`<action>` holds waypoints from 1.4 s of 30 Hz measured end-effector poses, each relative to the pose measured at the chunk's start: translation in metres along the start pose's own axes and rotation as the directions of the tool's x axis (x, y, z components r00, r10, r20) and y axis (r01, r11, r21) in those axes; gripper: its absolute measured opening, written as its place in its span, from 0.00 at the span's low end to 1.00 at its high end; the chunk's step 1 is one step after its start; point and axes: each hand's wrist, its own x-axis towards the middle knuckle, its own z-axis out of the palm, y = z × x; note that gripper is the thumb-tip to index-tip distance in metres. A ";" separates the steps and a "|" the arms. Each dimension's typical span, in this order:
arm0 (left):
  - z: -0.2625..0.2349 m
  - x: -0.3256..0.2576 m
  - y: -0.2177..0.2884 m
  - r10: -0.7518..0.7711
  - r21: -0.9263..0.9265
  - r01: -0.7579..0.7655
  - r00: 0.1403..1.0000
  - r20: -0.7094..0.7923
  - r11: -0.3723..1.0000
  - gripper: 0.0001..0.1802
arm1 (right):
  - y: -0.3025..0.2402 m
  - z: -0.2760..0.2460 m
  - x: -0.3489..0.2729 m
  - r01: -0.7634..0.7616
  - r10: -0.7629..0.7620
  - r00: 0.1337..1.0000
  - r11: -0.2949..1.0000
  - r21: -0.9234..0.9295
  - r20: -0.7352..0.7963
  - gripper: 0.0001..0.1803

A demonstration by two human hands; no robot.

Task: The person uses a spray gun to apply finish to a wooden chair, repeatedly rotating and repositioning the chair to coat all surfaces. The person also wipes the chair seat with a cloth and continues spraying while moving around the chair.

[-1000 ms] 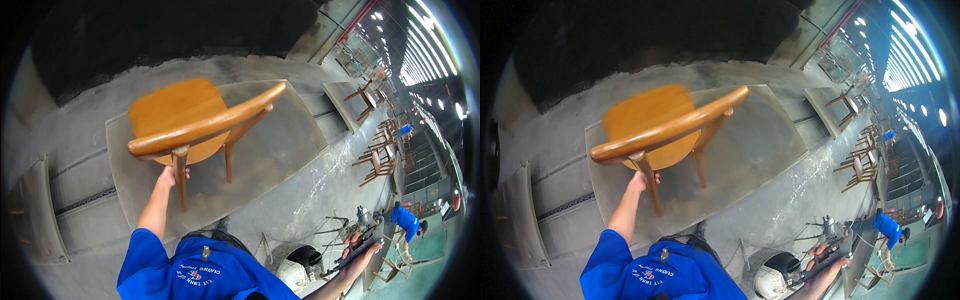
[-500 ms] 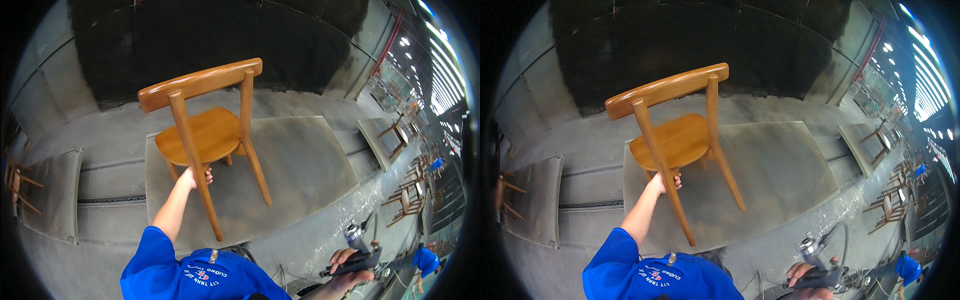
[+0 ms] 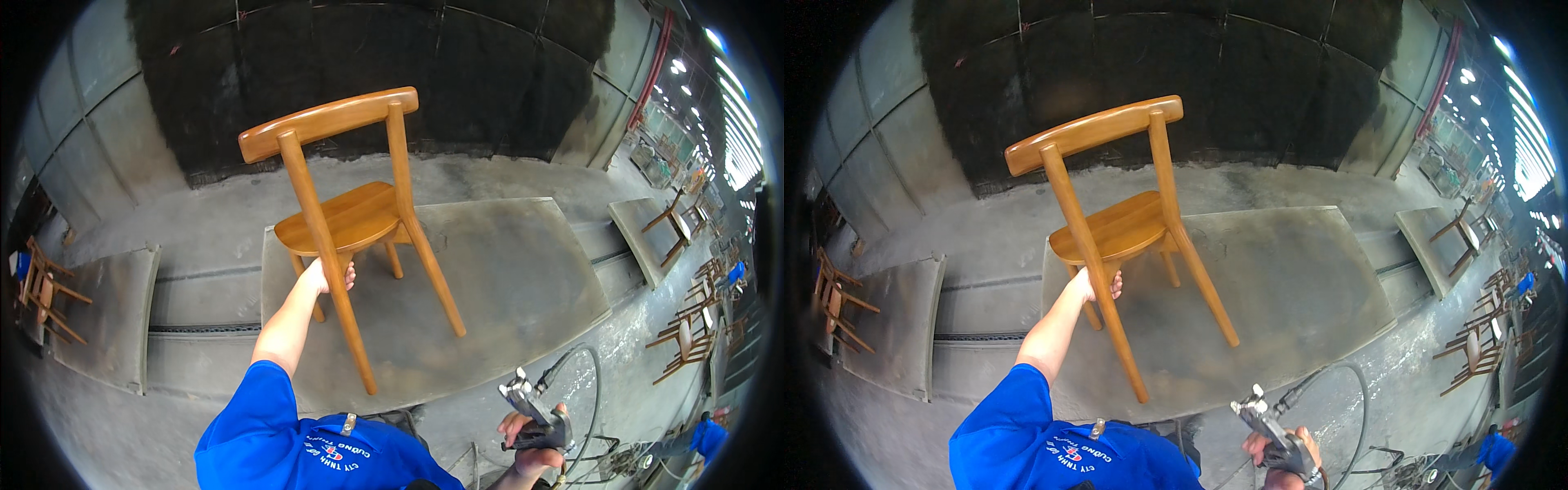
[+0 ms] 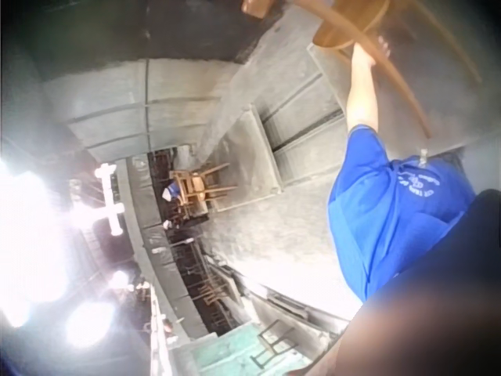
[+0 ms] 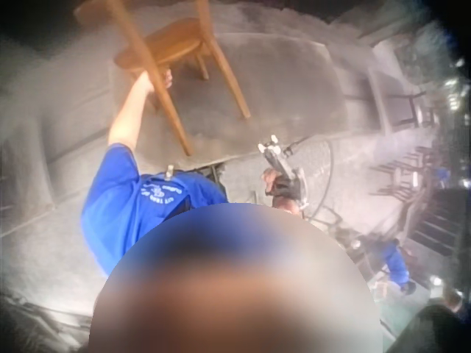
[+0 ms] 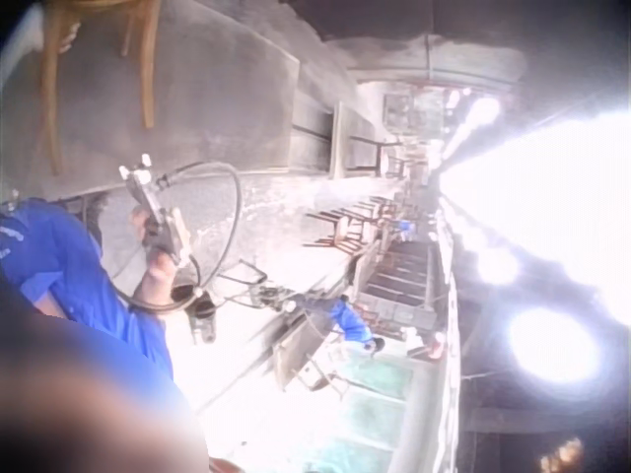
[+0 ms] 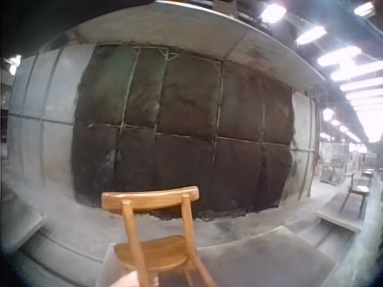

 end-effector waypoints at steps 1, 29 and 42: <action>-0.001 0.000 0.002 0.007 0.035 -0.005 0.999 -0.038 0.999 0.22 | 0.008 0.002 -0.002 -0.013 0.010 0.999 0.998 -0.060 -0.044 0.61; -0.005 0.015 -0.008 -0.098 -0.042 0.099 0.995 0.028 0.994 0.28 | -0.033 0.141 -0.062 0.173 -0.215 0.971 0.936 -0.306 -0.108 0.51; -0.003 0.015 -0.007 -0.148 -0.113 0.156 0.986 0.082 0.981 0.17 | -0.020 0.161 -0.124 -0.660 0.278 0.702 0.602 -0.450 -0.656 0.34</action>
